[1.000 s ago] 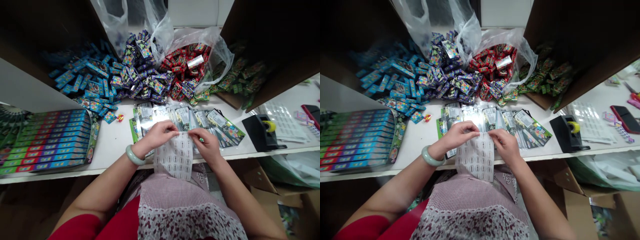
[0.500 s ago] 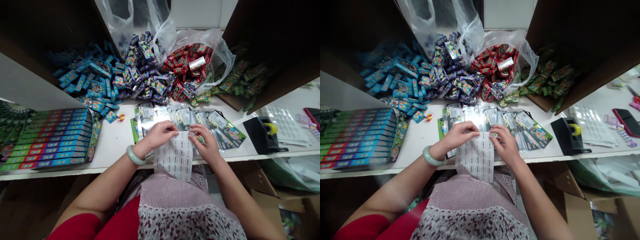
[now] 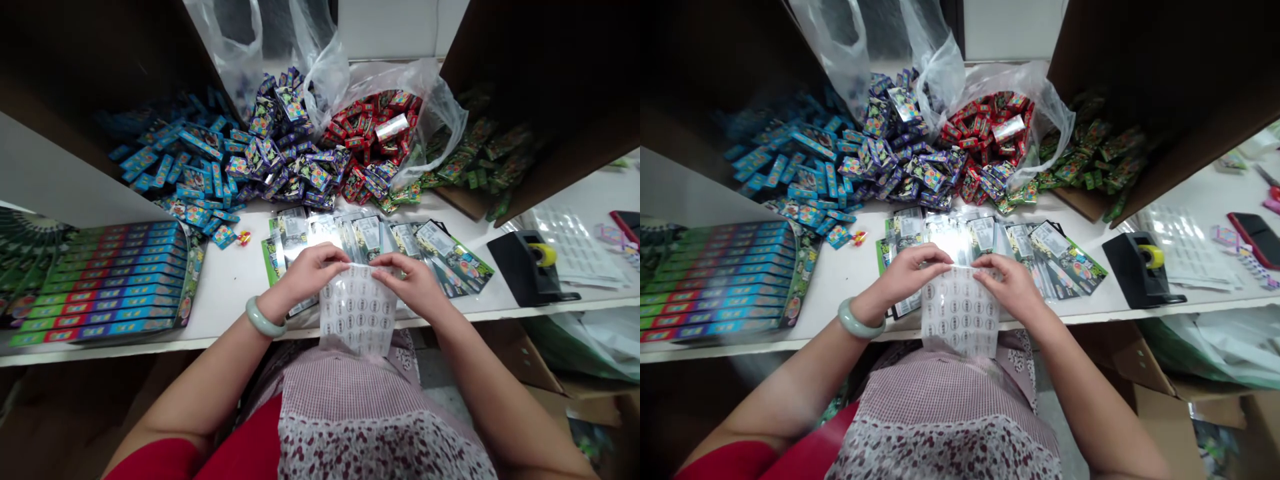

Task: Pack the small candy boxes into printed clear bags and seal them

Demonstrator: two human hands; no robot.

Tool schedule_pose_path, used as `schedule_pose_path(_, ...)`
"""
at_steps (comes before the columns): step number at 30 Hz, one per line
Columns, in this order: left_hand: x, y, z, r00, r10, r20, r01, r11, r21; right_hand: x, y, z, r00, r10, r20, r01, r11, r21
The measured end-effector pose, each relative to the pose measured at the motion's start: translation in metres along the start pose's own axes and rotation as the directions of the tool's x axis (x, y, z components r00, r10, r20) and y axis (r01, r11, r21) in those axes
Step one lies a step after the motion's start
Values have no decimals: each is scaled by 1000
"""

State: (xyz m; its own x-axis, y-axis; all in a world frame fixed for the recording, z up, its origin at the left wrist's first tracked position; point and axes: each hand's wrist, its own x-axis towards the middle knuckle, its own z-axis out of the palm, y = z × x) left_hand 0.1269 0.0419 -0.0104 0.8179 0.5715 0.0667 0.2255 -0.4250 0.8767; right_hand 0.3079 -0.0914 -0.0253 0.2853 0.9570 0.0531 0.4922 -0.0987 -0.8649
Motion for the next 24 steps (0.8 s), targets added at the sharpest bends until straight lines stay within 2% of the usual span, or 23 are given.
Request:
schedule_pose_path(6,2,1,5,1000,11,29,-9,999,-44,3,-5,1,992,-127,2,126,982,-144)
schedule_pose_path(11,2,0,7,999,40,31,-39,999,-29,4,-3,2,989,-150,0,148,973,-179)
schedule_pose_path(19,2,-5,10,999,20,39,-19,1000,-16,4,0,8,985,-175,-2,167,945,-283)
schedule_pose_path(24,2,-10,12,1000,17,25,-18,999,33,6,2,8,987,-162,7,158,955,-252)
